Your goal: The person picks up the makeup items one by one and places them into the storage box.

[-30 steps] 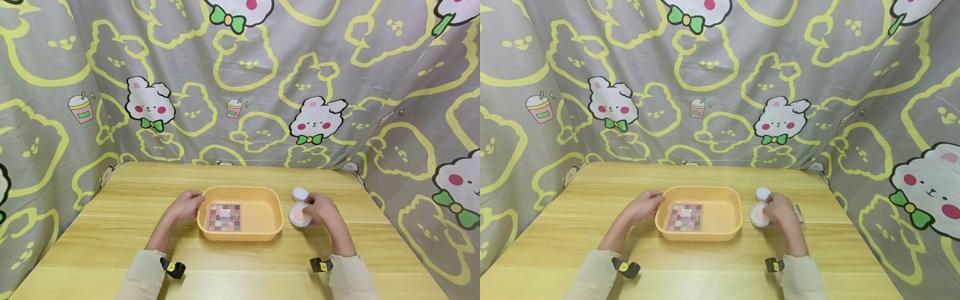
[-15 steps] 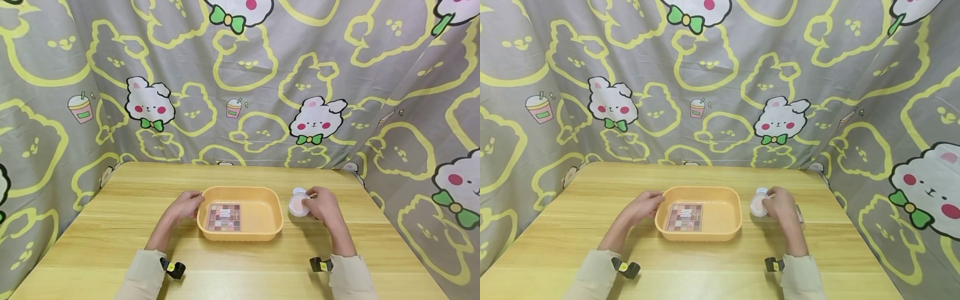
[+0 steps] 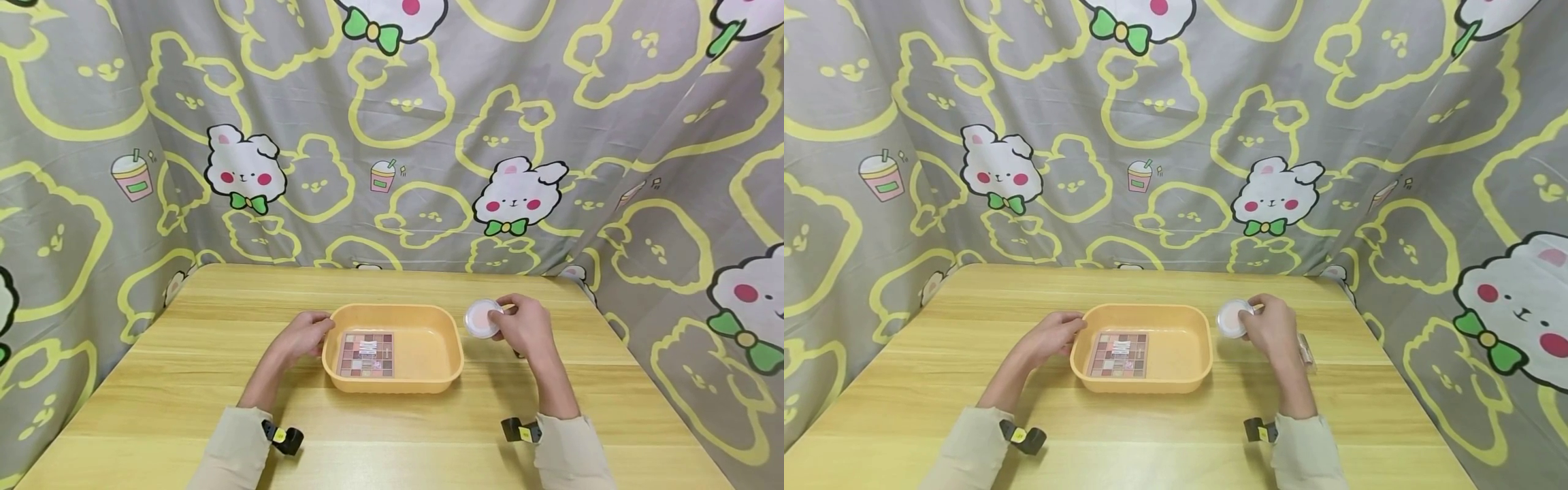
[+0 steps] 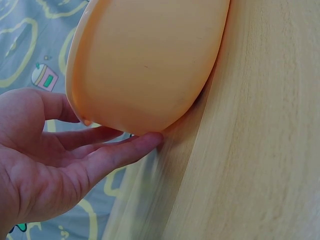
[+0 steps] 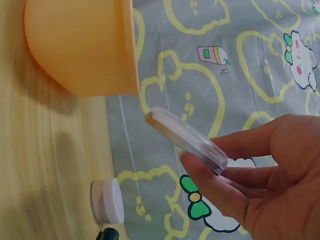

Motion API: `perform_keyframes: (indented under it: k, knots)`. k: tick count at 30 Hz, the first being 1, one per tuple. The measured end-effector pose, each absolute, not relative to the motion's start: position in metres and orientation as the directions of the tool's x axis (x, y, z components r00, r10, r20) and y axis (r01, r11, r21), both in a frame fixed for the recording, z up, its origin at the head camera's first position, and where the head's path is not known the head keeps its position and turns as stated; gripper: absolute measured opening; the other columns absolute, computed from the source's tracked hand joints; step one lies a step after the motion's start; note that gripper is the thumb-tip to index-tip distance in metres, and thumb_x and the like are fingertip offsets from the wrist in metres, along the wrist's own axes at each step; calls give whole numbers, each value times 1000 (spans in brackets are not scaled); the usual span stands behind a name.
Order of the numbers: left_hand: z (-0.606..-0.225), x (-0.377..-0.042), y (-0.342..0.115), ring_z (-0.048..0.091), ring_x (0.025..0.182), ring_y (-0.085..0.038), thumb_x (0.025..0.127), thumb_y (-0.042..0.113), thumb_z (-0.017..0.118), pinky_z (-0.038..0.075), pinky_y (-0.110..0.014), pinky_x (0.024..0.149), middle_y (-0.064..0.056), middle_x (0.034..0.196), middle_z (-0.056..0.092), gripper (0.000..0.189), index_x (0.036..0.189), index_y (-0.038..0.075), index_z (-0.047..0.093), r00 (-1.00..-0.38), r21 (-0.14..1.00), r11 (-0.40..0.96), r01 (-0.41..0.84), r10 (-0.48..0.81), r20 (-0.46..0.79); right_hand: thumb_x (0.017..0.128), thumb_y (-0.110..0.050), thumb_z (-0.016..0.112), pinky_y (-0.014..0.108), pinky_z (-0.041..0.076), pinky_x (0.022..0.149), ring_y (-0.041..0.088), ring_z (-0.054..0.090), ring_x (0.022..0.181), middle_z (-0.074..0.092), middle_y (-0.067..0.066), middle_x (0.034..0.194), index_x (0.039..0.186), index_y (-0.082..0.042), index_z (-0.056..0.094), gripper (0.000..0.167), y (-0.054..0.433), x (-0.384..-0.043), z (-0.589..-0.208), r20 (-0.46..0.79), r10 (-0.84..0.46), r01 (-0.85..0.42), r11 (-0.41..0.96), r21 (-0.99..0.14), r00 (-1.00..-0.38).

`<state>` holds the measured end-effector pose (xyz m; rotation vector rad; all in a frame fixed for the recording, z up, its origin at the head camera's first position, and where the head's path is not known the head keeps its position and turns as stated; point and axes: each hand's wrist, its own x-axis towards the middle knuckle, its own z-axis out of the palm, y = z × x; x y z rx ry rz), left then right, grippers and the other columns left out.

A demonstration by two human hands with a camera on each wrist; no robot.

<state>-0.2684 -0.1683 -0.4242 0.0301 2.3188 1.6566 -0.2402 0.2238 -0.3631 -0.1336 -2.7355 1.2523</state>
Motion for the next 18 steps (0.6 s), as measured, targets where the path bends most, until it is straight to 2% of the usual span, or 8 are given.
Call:
perform_keyframes:
  k: [6,18]
  knots:
    - [-425,-268,-169,66,88,-17,104,17,44,55,-29,66,-19,110,67,47,145,-6,48,-960,929,345,-133,187,-207,95,-13,64,29,58,55,20,73,61,70,25,97,128,8,61,39,217,-241,-361,87,122,10,632,-775,-989]
    - [-424,-267,-170,64,89,-18,104,17,44,55,-29,67,-18,107,65,47,145,-6,49,-962,933,335,-135,180,-204,95,-13,65,31,60,58,22,73,60,72,22,91,126,8,63,38,203,-246,-364,103,68,-44,587,-809,-992]
